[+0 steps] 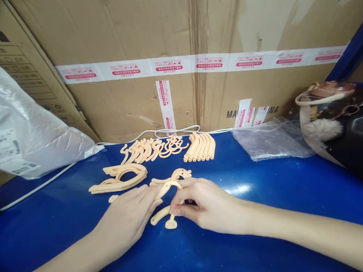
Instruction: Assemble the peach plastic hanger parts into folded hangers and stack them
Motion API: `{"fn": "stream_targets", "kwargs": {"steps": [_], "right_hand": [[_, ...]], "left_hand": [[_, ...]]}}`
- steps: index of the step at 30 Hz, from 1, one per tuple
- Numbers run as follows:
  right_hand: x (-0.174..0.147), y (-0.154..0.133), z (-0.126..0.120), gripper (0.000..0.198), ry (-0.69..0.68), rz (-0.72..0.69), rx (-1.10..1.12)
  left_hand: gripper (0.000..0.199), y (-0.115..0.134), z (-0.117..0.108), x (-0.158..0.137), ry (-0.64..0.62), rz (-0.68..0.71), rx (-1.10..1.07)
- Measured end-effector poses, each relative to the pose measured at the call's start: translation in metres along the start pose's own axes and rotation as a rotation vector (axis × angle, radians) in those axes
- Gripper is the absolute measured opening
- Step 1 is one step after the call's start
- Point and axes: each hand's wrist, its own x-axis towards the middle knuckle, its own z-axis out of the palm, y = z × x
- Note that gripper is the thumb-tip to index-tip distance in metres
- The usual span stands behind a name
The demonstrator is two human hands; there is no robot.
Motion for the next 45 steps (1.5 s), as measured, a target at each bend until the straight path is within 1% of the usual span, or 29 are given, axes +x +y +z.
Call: {"fn": "stream_targets", "kwargs": {"steps": [2,4,7,9,12,15,19,24,30,37,42,45], "right_hand": [[0.0,-0.003,-0.001,0.016,0.023,0.02,-0.012],[0.002,-0.003,-0.009,0.017,0.08,0.055,0.018],[0.006,0.002,-0.02,0.021,0.189,0.119,0.132],[0.008,0.008,-0.024,0.022,0.232,0.179,0.239],[0.01,0.013,-0.021,0.02,0.226,0.242,0.425],[0.011,0.015,-0.015,0.016,0.2,0.24,0.545],[0.011,0.015,-0.011,0.014,0.168,0.238,0.605],[0.01,0.019,-0.01,0.013,0.146,0.259,0.638],[0.009,0.02,-0.012,0.015,0.072,0.249,0.626],[0.009,0.021,-0.016,0.019,0.033,0.217,0.562],[0.009,0.015,-0.019,0.02,0.066,0.158,0.378],[0.008,0.01,-0.02,0.02,0.09,0.156,0.286]], "left_hand": [[0.027,0.0,-0.002,0.0,-0.02,-0.008,-0.031],[0.027,0.001,-0.004,-0.001,-0.057,-0.03,-0.072],[0.028,0.004,-0.003,-0.005,-0.091,-0.071,-0.142],[0.028,0.005,-0.002,-0.006,-0.094,-0.091,-0.187],[0.027,0.004,-0.002,-0.006,-0.1,-0.095,-0.239],[0.026,0.004,-0.003,-0.006,-0.107,-0.097,-0.275],[0.026,0.005,-0.002,-0.006,-0.101,-0.097,-0.293],[0.028,0.006,-0.001,-0.006,-0.071,-0.043,-0.254],[0.03,0.008,0.0,-0.006,-0.015,0.035,-0.123],[0.032,0.009,0.002,-0.006,-0.016,0.096,-0.006],[0.032,0.009,0.003,-0.006,-0.024,0.097,0.038],[0.032,0.009,0.004,-0.006,-0.028,0.099,0.054]]}}
